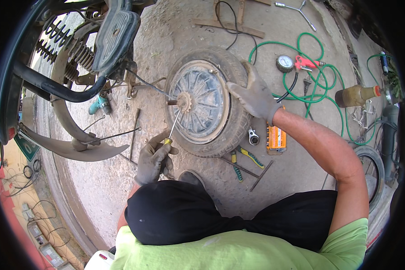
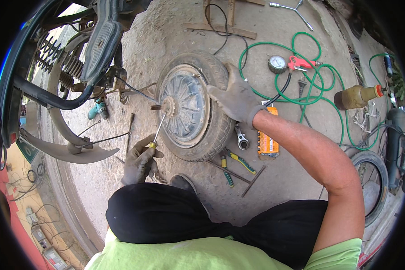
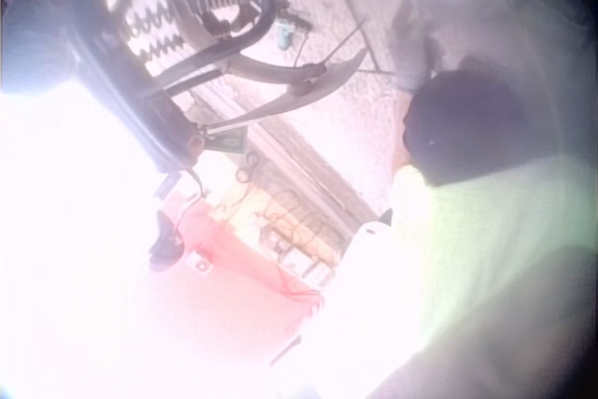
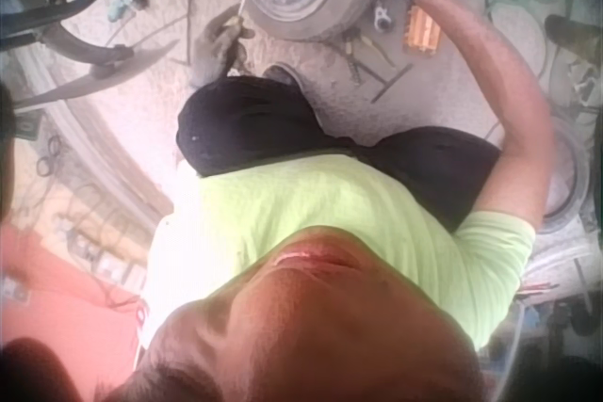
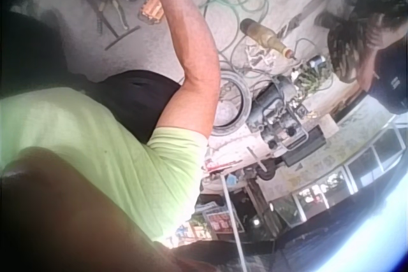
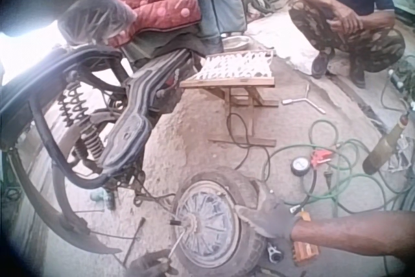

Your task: The person removes the rear wheel of a motorcycle, uses a screwdriver to loosen the axle nut, and detaches the wheel. They then remove the brake assembly, apply lubricant to the hub, and reattach the brake components before reinstalling the wheel onto the axle.

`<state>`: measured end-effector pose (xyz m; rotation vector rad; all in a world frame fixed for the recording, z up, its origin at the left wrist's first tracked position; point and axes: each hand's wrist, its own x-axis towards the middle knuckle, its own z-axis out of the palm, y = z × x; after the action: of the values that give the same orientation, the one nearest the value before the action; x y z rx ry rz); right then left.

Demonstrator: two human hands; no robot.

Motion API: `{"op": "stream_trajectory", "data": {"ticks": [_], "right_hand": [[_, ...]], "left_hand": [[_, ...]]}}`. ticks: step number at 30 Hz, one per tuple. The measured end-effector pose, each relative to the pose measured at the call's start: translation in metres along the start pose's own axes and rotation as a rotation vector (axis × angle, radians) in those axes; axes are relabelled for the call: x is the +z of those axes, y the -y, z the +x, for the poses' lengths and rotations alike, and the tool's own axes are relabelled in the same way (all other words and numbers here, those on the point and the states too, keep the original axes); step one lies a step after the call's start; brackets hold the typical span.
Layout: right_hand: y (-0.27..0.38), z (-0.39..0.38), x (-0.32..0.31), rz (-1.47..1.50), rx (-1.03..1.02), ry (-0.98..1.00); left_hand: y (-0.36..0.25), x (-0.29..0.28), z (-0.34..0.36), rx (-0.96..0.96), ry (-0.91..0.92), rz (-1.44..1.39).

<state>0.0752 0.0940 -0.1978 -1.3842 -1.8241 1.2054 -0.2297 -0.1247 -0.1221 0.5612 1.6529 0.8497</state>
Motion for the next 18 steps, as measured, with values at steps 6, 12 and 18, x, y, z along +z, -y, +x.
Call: {"op": "stream_trajectory", "data": {"ticks": [6, 12, 18], "right_hand": [[-0.001, -0.001, -0.002, 0.016, 0.004, -0.001], [0.004, 0.000, -0.002, 0.051, 0.008, 0.020], [0.004, 0.000, -0.003, 0.009, 0.009, 0.013]], "left_hand": [[-0.006, 0.005, 0.000, 0.042, 0.024, 0.140], [0.011, -0.004, 0.013, 0.125, 0.037, 0.238], [0.017, -0.001, 0.015, 0.080, 0.072, 0.097]]}}
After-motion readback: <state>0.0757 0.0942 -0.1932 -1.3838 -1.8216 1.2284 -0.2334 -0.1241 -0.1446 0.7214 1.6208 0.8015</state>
